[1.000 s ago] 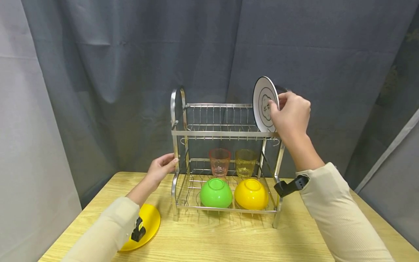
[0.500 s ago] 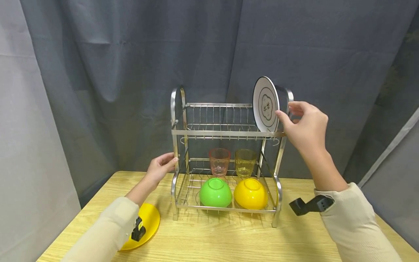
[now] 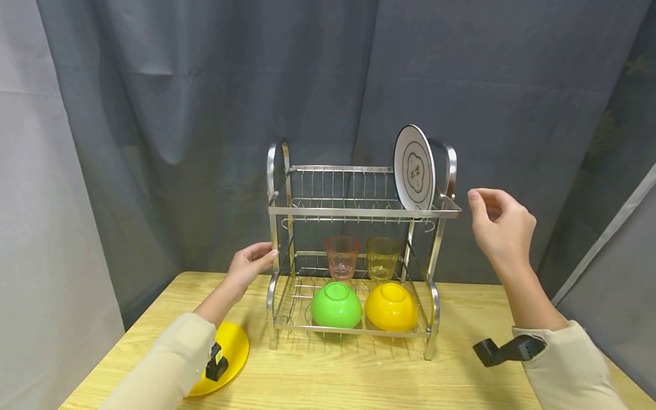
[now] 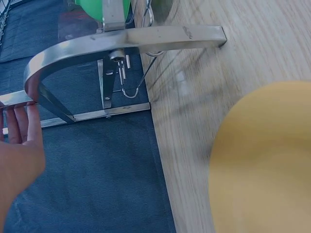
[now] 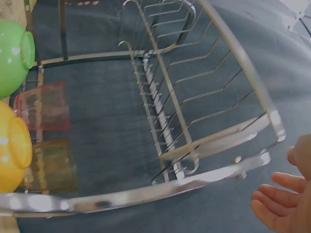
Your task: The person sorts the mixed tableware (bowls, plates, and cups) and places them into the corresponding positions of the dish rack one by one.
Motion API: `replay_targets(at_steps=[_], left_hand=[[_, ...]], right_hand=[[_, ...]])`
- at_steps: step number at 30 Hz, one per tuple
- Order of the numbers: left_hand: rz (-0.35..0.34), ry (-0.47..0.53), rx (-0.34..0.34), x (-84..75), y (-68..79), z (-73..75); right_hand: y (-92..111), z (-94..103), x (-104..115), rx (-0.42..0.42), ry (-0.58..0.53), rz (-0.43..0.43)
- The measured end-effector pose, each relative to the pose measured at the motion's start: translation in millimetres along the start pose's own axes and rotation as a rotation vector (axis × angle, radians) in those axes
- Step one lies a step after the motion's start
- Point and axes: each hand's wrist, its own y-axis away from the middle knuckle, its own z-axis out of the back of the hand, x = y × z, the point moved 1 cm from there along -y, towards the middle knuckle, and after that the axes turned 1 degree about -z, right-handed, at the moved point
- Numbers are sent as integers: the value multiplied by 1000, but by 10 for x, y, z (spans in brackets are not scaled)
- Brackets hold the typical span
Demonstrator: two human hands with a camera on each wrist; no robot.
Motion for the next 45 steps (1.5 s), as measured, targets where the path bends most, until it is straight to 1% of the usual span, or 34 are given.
replay_targets(at_steps=[3, 5, 8, 11, 13, 17, 19, 22, 27, 31, 36, 41, 45], left_hand=[[3, -9, -3, -17, 12, 24], [2, -19, -1, -31, 23, 53], [-4, -32, 0, -42, 46, 111], [-20, -70, 14, -42, 83, 187], [-17, -102, 22, -35, 116, 245], [1, -161, 42, -1, 184, 366], [13, -184, 51, 23, 214, 424], [28, -242, 63, 42, 265, 506], [30, -382, 100, 86, 373, 626], [47, -450, 124, 150, 471, 722], [77, -522, 155, 284, 603, 884], [83, -607, 173, 435, 719, 1073], [146, -684, 181, 522, 803, 1203]], right_hand=[[33, -25, -145, 8, -9, -35], [50, -55, -248, 36, -22, -57], [75, -129, -405, 69, -76, -77], [98, -217, -567, 95, -164, -99], [123, -270, -662, 104, -214, -113], [176, -347, -810, 141, -239, -136], [196, -377, -859, 167, -242, -134], [218, -420, -899, 206, -267, -117], [255, -462, -910, 247, -303, -95], [284, -478, -889, 269, -301, -91], [302, -495, -859, 291, -304, -92], [307, -498, -864, 309, -319, -87], [307, -516, -877, 316, -346, -94]])
